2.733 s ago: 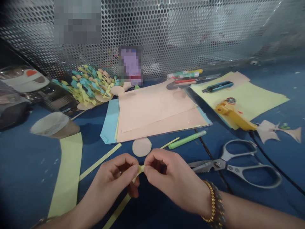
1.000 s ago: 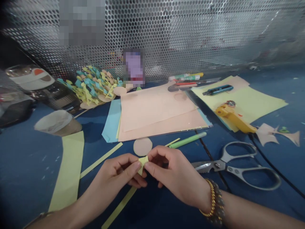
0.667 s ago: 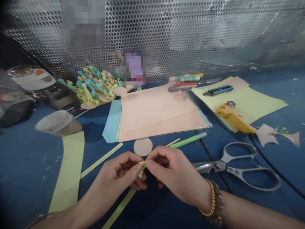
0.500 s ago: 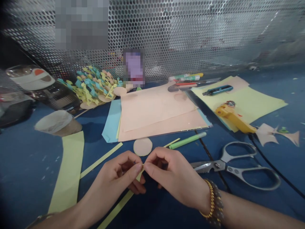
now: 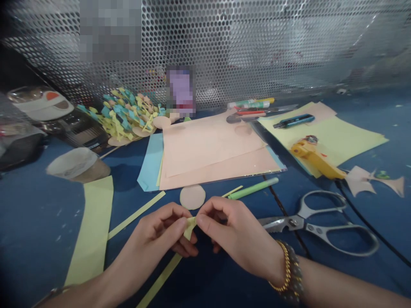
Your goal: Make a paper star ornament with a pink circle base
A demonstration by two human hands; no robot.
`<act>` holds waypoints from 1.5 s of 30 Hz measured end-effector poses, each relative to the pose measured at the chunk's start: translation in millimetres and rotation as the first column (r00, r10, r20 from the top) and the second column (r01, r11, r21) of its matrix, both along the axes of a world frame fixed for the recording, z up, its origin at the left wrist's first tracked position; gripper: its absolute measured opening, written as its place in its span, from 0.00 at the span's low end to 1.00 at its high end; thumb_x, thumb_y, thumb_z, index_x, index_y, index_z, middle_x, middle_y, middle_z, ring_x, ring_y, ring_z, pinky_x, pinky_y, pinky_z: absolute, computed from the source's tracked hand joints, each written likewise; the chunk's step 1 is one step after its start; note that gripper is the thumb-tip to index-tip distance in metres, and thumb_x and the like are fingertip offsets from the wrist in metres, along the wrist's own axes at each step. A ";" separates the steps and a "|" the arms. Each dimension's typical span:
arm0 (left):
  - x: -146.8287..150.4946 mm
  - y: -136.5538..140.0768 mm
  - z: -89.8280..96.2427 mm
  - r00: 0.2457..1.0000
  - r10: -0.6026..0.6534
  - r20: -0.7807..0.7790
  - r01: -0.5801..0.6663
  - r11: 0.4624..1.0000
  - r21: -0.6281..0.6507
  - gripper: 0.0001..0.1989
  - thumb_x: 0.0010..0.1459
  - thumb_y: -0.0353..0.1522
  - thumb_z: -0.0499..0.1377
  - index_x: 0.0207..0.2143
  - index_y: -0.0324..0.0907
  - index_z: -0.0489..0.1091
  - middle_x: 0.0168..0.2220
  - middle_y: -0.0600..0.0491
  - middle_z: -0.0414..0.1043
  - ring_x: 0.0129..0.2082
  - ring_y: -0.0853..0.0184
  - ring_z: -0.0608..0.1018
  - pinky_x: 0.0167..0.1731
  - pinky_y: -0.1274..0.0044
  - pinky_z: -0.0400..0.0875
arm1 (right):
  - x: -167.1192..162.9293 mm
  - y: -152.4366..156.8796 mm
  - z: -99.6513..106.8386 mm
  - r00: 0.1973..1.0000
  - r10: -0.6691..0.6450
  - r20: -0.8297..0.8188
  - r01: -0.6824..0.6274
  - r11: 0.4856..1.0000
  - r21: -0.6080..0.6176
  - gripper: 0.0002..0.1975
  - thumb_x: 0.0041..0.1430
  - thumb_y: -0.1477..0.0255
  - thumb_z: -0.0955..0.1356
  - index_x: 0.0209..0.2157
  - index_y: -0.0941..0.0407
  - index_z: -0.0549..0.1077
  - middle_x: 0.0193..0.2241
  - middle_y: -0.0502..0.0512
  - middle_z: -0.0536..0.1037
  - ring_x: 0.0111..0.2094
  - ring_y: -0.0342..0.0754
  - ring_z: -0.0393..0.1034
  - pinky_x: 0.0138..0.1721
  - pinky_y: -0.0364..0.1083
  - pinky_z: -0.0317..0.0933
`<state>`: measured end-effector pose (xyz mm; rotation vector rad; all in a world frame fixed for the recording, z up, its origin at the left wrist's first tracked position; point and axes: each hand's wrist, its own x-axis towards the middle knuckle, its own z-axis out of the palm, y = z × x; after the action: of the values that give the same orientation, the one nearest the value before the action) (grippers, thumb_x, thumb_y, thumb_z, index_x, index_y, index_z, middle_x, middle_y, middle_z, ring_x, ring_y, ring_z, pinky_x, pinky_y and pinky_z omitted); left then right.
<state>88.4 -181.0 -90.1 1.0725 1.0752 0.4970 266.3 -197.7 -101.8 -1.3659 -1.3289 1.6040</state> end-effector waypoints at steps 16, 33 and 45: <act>-1.3 2.4 -2.9 0.999 0.032 -0.019 -0.032 0.999 0.000 0.10 0.59 0.36 0.58 0.28 0.38 0.67 0.25 0.56 0.73 0.22 0.71 0.80 0.25 0.80 0.75 | 0.6 0.1 0.0 1.000 -0.019 -0.016 0.019 1.000 -0.018 0.08 0.59 0.66 0.67 0.32 0.57 0.71 0.22 0.46 0.71 0.19 0.36 0.64 0.20 0.36 0.65; -1.5 0.7 -1.6 0.999 0.040 0.005 -0.040 0.999 0.002 0.09 0.59 0.36 0.58 0.29 0.39 0.68 0.23 0.57 0.72 0.20 0.72 0.79 0.23 0.82 0.74 | -2.8 0.2 -0.5 0.999 -0.016 0.029 0.016 1.000 0.022 0.07 0.59 0.67 0.66 0.31 0.56 0.71 0.23 0.47 0.71 0.20 0.37 0.63 0.20 0.36 0.66; -1.6 1.1 -2.6 0.999 0.034 -0.003 -0.034 0.999 0.000 0.11 0.58 0.37 0.59 0.28 0.39 0.68 0.23 0.57 0.72 0.20 0.73 0.78 0.23 0.82 0.73 | -2.8 -1.8 3.2 0.995 0.003 0.104 -0.002 1.000 -0.002 0.09 0.57 0.66 0.68 0.28 0.57 0.70 0.24 0.48 0.72 0.21 0.38 0.65 0.21 0.38 0.64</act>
<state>86.8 -180.0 -92.7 1.0563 1.0973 0.5229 263.5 -199.5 -98.5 -1.4671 -1.3907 1.5540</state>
